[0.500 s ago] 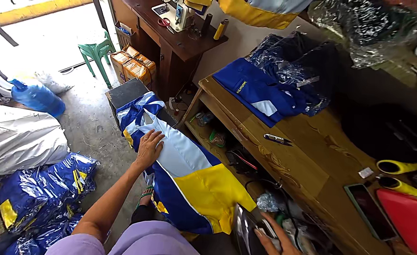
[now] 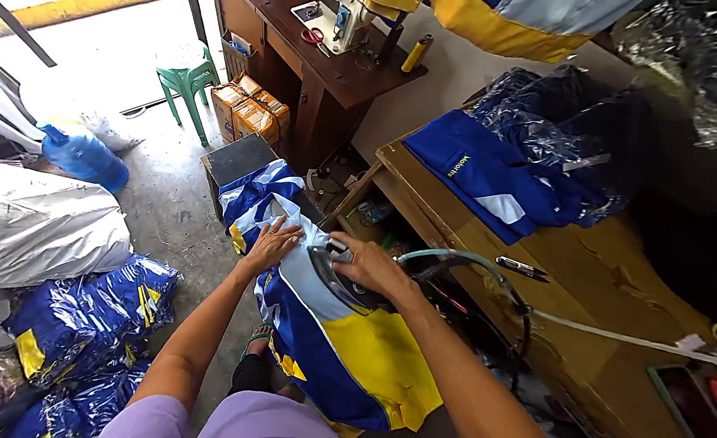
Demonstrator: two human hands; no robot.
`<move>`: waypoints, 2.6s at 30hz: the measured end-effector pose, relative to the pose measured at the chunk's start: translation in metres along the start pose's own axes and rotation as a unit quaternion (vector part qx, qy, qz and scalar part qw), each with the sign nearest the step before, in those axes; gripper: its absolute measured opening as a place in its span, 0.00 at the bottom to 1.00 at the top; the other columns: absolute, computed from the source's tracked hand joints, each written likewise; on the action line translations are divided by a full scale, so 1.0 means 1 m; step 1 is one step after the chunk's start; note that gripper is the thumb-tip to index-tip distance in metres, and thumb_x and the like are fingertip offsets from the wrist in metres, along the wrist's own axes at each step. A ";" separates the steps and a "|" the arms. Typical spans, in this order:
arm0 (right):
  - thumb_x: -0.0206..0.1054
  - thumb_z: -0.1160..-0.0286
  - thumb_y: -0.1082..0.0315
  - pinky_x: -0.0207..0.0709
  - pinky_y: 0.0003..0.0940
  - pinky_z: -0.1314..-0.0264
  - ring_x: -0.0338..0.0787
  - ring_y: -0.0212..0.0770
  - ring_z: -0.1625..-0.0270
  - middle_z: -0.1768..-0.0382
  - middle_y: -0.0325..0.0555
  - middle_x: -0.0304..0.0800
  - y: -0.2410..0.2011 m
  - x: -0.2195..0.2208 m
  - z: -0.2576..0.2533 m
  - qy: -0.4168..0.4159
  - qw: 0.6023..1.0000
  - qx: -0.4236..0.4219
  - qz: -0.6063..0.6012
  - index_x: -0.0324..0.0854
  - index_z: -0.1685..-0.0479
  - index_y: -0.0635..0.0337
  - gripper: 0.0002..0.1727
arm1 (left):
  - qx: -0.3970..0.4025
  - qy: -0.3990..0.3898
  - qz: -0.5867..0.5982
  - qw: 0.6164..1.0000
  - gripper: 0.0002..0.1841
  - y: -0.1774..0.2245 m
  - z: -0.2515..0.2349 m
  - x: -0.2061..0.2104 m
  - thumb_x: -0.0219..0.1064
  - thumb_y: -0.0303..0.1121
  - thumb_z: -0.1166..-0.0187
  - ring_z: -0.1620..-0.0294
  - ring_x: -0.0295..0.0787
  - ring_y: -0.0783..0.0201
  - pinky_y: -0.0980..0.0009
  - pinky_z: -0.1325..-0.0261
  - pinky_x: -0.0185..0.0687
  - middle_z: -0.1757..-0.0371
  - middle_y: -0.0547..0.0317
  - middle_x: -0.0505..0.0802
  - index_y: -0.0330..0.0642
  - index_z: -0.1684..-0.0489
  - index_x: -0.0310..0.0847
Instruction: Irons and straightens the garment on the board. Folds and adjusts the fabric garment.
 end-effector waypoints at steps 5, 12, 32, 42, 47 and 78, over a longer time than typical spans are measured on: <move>0.68 0.27 0.59 0.79 0.68 0.55 0.92 0.66 0.56 0.58 0.59 0.93 -0.040 0.021 0.014 -0.078 0.989 -0.099 0.080 0.69 0.15 0.26 0.35 | -0.003 -0.018 0.174 0.985 0.31 -0.008 -0.010 -0.012 0.33 0.50 0.05 0.03 0.48 0.54 0.41 0.05 0.34 0.17 0.67 0.81 0.52 0.23 0.82; 0.72 0.32 0.66 0.79 0.70 0.44 0.92 0.64 0.46 0.49 0.61 0.93 0.019 -0.015 -0.021 0.062 0.993 0.095 -0.026 0.76 0.20 0.41 0.34 | -0.003 -0.018 0.185 0.983 0.32 -0.011 -0.011 -0.009 0.33 0.52 0.06 0.03 0.47 0.54 0.40 0.05 0.35 0.16 0.67 0.81 0.52 0.23 0.82; 0.72 0.33 0.66 0.81 0.66 0.57 0.92 0.64 0.59 0.61 0.58 0.93 -0.033 0.065 0.146 -0.149 0.987 0.043 -0.047 0.69 0.14 0.26 0.41 | 0.016 0.066 -0.144 0.987 0.27 0.017 -0.032 0.019 0.38 0.51 0.06 0.03 0.45 0.52 0.26 0.11 0.22 0.08 0.72 0.69 0.65 0.13 0.70; 0.70 0.27 0.63 0.82 0.62 0.43 0.93 0.58 0.47 0.46 0.56 0.93 0.019 -0.003 0.087 0.054 0.991 0.105 -0.063 0.71 0.15 0.40 0.35 | -0.005 0.164 -0.123 0.979 0.26 0.033 -0.026 0.001 0.44 0.49 0.07 0.06 0.56 0.45 0.28 0.10 0.34 0.15 0.59 0.79 0.54 0.24 0.82; 0.67 0.26 0.62 0.79 0.66 0.43 0.91 0.63 0.44 0.46 0.59 0.92 0.001 -0.001 0.013 0.010 0.997 0.080 0.004 0.70 0.15 0.36 0.34 | -0.011 0.050 -0.074 0.996 0.29 -0.003 -0.018 0.014 0.34 0.56 0.06 0.01 0.36 0.51 0.27 0.11 0.24 0.06 0.75 0.64 0.70 0.11 0.67; 0.70 0.25 0.60 0.80 0.66 0.41 0.92 0.61 0.44 0.47 0.57 0.93 0.047 -0.007 0.023 0.056 0.991 0.109 -0.044 0.74 0.17 0.34 0.32 | 0.074 0.026 -0.169 0.982 0.28 0.006 -0.039 0.016 0.33 0.53 0.06 0.02 0.43 0.56 0.36 0.06 0.25 0.08 0.74 0.67 0.70 0.13 0.70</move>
Point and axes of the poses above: each hand's wrist, its own z-axis away from the middle knuckle, its own x-axis out of the palm, y = z × x, the point moved 5 cm from there along -z, towards the middle knuckle
